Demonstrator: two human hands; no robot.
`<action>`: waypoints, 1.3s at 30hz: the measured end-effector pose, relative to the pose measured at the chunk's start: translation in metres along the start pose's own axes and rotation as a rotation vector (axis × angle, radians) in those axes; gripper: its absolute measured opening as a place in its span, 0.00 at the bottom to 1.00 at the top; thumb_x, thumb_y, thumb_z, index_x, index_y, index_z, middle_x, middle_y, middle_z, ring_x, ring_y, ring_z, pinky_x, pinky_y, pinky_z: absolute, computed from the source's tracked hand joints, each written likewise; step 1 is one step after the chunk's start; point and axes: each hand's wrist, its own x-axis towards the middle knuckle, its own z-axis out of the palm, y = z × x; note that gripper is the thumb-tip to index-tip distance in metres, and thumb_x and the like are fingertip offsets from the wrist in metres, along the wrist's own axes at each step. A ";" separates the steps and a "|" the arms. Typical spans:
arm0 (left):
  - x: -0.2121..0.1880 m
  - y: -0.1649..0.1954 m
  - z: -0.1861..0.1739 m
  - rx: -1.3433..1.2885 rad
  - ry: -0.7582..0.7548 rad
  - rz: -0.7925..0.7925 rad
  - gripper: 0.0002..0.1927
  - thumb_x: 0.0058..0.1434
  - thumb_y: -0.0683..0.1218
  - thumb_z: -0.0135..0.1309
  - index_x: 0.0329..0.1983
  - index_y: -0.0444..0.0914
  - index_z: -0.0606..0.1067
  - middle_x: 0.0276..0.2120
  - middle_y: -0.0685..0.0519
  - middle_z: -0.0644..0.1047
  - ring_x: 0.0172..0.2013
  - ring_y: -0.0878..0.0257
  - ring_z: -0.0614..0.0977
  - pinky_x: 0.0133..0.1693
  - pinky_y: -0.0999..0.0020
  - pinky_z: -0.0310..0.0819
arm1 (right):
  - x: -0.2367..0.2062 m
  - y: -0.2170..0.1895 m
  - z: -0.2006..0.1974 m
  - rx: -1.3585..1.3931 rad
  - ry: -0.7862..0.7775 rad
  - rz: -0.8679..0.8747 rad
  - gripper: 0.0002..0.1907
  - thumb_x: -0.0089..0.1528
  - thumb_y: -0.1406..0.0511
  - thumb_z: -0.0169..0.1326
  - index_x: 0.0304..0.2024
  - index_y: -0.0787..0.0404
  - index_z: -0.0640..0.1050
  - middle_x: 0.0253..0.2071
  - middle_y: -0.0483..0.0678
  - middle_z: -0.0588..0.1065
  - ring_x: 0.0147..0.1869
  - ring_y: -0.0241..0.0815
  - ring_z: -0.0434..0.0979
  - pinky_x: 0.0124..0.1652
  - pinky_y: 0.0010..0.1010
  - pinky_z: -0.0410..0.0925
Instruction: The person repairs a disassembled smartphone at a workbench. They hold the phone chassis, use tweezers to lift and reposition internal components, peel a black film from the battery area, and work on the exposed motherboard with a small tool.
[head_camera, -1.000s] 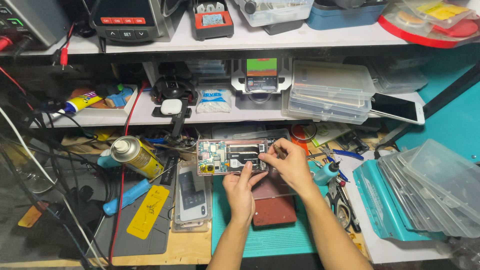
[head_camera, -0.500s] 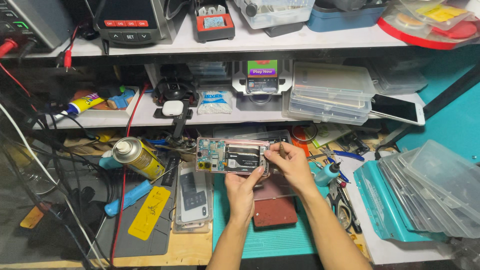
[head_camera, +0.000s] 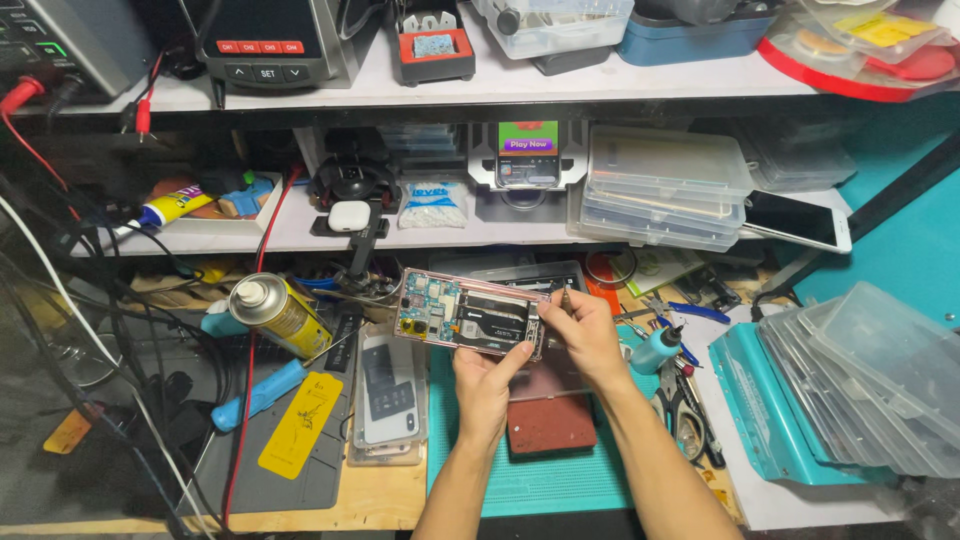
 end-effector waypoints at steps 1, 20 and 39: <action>0.000 0.001 0.000 -0.012 -0.004 -0.003 0.19 0.54 0.30 0.62 0.50 0.30 0.77 0.42 0.49 0.82 0.41 0.64 0.83 0.46 0.69 0.77 | -0.002 0.001 0.002 0.020 0.006 -0.028 0.10 0.66 0.67 0.58 0.29 0.60 0.76 0.24 0.33 0.69 0.26 0.22 0.60 0.25 0.19 0.52; 0.001 0.004 -0.005 -0.169 0.041 -0.017 0.16 0.57 0.30 0.61 0.49 0.31 0.78 0.44 0.50 0.82 0.42 0.65 0.82 0.48 0.70 0.76 | -0.010 -0.006 0.020 0.025 -0.008 -0.076 0.09 0.65 0.68 0.59 0.29 0.61 0.77 0.25 0.34 0.70 0.28 0.23 0.62 0.29 0.20 0.55; 0.003 -0.014 -0.021 -0.090 0.171 0.066 0.10 0.64 0.40 0.58 0.46 0.30 0.79 0.41 0.51 0.82 0.39 0.66 0.83 0.46 0.68 0.81 | -0.023 -0.038 0.051 -0.145 0.102 -0.163 0.17 0.57 0.70 0.64 0.49 0.64 0.79 0.34 0.38 0.74 0.31 0.24 0.66 0.30 0.18 0.60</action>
